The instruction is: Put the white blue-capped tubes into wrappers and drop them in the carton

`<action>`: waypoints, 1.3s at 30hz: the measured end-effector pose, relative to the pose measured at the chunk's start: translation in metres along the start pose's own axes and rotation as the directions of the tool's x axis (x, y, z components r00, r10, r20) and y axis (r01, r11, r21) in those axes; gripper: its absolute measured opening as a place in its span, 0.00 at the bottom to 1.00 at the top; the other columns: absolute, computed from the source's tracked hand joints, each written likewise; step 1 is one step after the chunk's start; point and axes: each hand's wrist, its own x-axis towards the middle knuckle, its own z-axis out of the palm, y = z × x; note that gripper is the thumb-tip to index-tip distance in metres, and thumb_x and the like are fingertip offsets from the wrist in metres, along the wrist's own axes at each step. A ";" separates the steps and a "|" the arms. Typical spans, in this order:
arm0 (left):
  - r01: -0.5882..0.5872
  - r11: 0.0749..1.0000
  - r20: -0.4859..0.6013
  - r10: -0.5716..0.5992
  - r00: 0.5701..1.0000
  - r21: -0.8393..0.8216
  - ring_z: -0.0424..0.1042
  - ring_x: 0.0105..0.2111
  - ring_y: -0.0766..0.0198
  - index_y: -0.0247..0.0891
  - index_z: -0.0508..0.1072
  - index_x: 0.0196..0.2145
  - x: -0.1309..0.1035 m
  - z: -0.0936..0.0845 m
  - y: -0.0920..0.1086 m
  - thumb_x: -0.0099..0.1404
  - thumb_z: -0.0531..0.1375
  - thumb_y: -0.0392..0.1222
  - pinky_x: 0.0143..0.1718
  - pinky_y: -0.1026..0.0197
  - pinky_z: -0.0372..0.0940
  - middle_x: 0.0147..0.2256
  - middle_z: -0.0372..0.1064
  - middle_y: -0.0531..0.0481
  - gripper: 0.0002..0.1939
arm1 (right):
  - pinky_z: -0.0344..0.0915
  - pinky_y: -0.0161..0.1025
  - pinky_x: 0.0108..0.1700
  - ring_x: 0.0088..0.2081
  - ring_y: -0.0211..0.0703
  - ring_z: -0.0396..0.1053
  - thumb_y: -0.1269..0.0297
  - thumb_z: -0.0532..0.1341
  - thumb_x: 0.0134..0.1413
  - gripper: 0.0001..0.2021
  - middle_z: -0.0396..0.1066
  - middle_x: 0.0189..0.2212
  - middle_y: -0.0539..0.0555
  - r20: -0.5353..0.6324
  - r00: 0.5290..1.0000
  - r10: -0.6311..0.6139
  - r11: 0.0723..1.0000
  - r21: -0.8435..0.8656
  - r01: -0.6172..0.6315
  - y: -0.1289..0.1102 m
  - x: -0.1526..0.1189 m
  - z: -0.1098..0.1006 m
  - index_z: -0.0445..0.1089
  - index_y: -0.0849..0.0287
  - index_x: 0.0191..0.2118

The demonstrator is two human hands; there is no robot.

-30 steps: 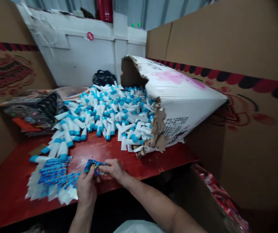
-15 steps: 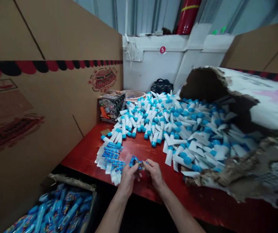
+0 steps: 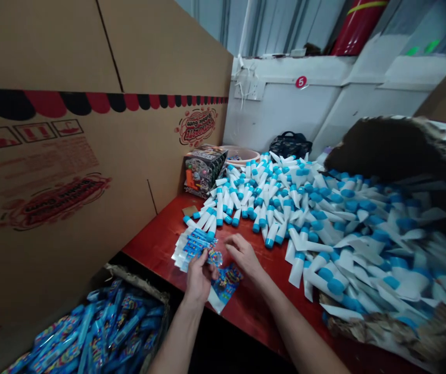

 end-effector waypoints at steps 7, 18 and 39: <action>0.145 0.983 0.002 -0.146 0.989 -0.112 0.62 0.13 0.65 0.36 0.66 0.24 -0.006 -0.021 0.030 0.63 0.55 0.46 0.17 0.62 0.58 0.15 0.65 0.51 0.13 | 0.55 0.45 0.45 0.48 0.53 0.59 0.73 0.52 0.57 0.17 0.64 0.49 0.60 0.245 0.953 -0.179 0.575 -0.760 0.303 0.006 0.063 0.029 0.66 0.56 0.50; 0.052 0.985 -0.077 -0.066 0.995 -0.167 0.65 0.15 0.66 0.35 0.69 0.30 -0.007 -0.023 0.022 0.60 0.60 0.44 0.16 0.64 0.59 0.18 0.68 0.52 0.08 | 0.62 0.40 0.45 0.43 0.46 0.66 0.62 0.52 0.63 0.18 0.67 0.42 0.57 0.117 0.929 -0.352 0.864 -0.342 0.370 -0.036 -0.023 -0.009 0.59 0.58 0.57; -0.003 1.000 0.046 0.003 0.999 -0.001 0.72 0.21 0.62 0.34 0.70 0.30 -0.042 0.019 -0.021 0.49 0.68 0.46 0.23 0.61 0.66 0.22 0.73 0.51 0.15 | 0.49 0.42 0.34 0.34 0.48 0.59 0.66 0.52 0.62 0.20 0.66 0.33 0.57 -0.049 0.967 -0.249 0.561 -0.821 0.103 -0.049 -0.120 -0.042 0.62 0.54 0.59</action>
